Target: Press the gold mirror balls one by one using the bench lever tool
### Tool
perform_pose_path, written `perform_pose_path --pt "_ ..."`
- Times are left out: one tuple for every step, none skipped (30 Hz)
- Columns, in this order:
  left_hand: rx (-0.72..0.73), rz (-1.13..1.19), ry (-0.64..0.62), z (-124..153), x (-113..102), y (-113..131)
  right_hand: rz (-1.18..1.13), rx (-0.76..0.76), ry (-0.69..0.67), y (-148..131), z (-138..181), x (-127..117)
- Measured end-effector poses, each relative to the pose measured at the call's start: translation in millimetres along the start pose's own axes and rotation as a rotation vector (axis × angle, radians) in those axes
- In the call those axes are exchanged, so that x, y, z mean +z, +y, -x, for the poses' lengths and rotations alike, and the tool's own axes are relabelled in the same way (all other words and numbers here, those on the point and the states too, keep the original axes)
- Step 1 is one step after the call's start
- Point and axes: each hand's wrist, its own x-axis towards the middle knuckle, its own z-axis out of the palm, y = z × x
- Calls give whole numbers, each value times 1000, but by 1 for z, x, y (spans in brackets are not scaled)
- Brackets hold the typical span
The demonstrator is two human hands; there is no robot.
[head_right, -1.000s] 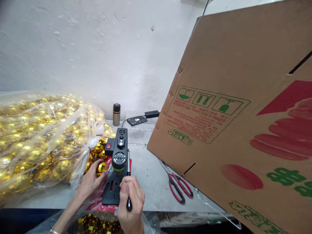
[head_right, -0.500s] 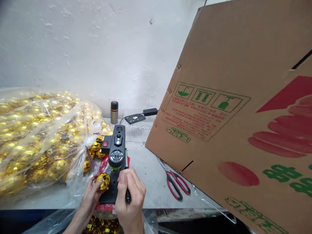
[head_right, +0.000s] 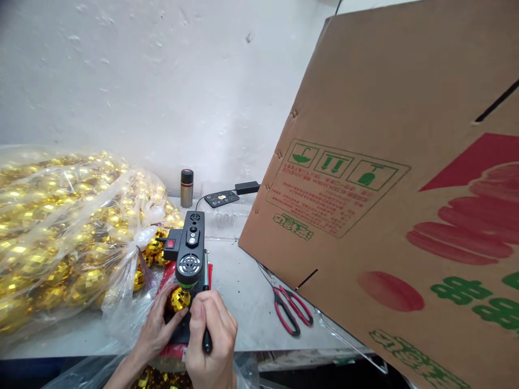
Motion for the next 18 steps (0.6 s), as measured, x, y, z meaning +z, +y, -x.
perform_pose_path --pt "3 -2 -23 0 0 2 -3 -1 8 0 0 0" --pt "2 -5 -44 1 0 3 -5 -5 9 0 0 0" --pt "-1 -8 -59 2 0 5 -7 -8 3 0 1 0" --pt "-3 -15 -63 2 0 7 -7 -6 -8 0 1 0" --pt "-3 -25 -60 2 0 8 -8 -4 -13 0 2 0" --pt "1 -37 -58 2 0 9 -12 -2 -18 1 2 -1" --pt "8 -48 -63 2 0 10 -19 1 -14 2 3 -1" --pt "18 -59 -80 1 0 11 -28 4 -11 3 4 -1" --pt "28 -69 -104 0 -1 12 -37 7 -10 4 5 -1" --pt "37 -78 -128 0 -2 12 -45 5 -13 6 7 -1" --pt "44 -87 -147 -1 -3 12 -50 3 -24 7 8 -1" --pt "50 -94 -160 -2 -3 12 -53 -7 -28 9 10 -1" --pt "54 -99 -166 -2 -4 11 -54 -16 -23 10 13 0" --pt "56 -102 -170 -2 -4 10 -54 -16 -9 11 17 2" --pt "56 -105 -172 -2 -4 8 -51 -1 17 12 21 3" --pt "56 -108 -176 -2 -4 7 -43 29 37 13 27 5" --pt "55 -113 -178 -1 -4 5 -27 67 55 13 33 7" --pt "54 -118 -179 -1 -3 3 -8 103 67 14 39 10"
